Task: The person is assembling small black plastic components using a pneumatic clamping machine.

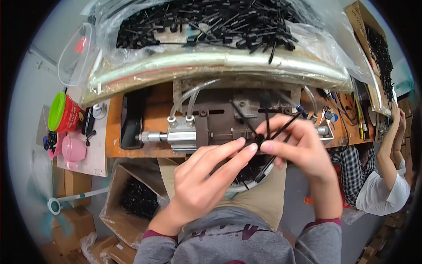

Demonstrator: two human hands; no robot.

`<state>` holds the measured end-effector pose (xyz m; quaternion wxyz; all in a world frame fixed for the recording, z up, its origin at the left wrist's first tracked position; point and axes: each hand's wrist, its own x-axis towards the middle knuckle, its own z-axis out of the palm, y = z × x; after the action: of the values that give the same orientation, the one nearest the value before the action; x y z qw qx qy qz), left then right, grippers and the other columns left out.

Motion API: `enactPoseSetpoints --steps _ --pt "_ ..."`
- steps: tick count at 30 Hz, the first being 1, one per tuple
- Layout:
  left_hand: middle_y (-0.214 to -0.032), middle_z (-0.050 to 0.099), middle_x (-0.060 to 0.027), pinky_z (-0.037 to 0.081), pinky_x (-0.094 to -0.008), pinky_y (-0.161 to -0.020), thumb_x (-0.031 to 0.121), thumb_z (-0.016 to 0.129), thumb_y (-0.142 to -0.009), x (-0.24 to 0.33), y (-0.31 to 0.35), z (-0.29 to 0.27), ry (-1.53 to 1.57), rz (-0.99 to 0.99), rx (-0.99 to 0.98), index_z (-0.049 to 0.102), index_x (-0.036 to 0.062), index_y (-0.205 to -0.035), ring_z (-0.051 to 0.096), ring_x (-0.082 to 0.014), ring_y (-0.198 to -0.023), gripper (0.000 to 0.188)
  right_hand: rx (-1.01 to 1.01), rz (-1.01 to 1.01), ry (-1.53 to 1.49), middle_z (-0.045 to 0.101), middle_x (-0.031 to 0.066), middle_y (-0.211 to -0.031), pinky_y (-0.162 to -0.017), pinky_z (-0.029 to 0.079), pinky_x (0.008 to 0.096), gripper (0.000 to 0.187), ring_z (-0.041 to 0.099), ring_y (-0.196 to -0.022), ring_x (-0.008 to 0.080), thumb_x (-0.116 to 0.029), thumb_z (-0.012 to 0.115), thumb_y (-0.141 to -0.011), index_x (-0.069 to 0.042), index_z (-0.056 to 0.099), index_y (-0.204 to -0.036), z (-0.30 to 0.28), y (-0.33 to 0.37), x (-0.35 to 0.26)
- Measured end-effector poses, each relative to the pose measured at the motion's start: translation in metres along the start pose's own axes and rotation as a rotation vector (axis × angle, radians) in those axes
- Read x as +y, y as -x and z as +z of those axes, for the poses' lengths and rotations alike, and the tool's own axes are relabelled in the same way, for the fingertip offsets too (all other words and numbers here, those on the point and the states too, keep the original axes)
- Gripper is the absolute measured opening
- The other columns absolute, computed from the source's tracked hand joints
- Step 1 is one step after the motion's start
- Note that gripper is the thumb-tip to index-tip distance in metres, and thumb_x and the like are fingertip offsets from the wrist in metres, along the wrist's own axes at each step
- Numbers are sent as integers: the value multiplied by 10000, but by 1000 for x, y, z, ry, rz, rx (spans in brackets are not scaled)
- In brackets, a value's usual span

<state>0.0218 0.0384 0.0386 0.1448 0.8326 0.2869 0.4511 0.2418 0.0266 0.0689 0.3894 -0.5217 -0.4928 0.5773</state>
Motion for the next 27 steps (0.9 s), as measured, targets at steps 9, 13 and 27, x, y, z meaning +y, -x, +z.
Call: enactPoseSetpoints --steps 9,13,27 --pt "-909 689 -85 546 -329 -666 35 816 -641 -5 15 14 157 -55 -132 731 6 -984 679 -236 -793 355 -41 51 -273 703 69 -790 -500 472 200 210 612 -583 66 15 722 -857 41 684 -1062 19 26 50" --pt "-929 671 -85 539 -326 -658 18 806 -665 -6 20 17 160 -107 -179 723 9 -1020 663 -230 -769 365 174 -54 -125 698 105 -933 -495 492 191 194 622 -616 68 35 720 -843 67 685 -1031 26 37 50" --pt "-1310 623 -148 539 -354 -815 60 754 -735 -8 31 43 -207 -23 -327 700 13 -1028 676 -229 -862 302 435 -188 -183 664 181 -985 -491 488 181 148 611 -599 93 93 743 -774 65 639 -875 25 49 52"
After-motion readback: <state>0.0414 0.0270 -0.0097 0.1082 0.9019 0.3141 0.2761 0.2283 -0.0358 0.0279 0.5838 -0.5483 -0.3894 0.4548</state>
